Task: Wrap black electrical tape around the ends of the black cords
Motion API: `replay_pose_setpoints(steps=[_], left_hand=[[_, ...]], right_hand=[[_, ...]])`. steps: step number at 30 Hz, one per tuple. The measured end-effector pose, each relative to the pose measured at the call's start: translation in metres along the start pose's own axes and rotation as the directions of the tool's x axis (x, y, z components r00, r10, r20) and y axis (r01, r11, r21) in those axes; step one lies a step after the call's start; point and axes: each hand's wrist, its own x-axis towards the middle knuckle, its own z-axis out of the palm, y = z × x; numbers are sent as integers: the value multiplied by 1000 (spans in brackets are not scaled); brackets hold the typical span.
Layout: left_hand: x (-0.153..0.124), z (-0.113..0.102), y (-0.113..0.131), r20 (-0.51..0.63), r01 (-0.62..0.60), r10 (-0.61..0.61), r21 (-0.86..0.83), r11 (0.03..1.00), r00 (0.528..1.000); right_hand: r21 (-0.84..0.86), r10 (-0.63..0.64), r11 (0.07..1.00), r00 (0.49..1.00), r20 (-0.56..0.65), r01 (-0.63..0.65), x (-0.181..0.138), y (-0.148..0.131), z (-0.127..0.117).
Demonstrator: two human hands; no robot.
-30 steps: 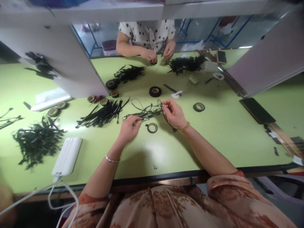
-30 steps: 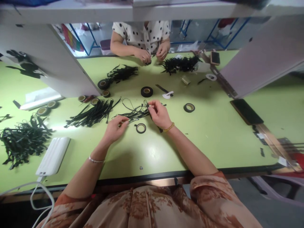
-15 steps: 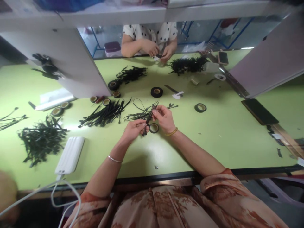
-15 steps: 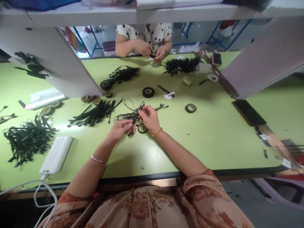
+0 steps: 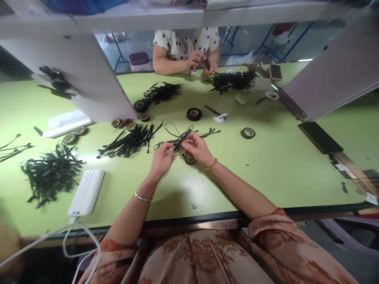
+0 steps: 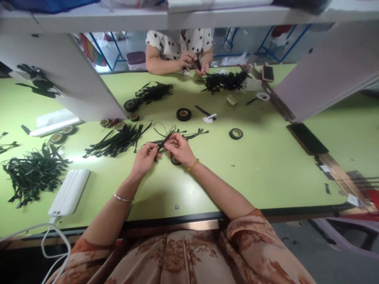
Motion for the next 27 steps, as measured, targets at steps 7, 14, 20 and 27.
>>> replay_pose_setpoints(steps=[7,14,20,27], left_hand=[[2,-1,-1,56,-10,16,-99,995,998],[4,-3,-1,58,-1,10,-156,988,998],[5,-4,-5,96,-49,71,-215,975,993],[4,-9,3,97,-39,65,-251,967,993]], right_hand=[[-101,26,995,995,96,-17,-5,2,9],[-158,101,984,986,136,-79,-6,6,9],[-169,102,983,982,156,-75,-6,5,7],[-121,40,992,992,118,-26,-5,7,2]])
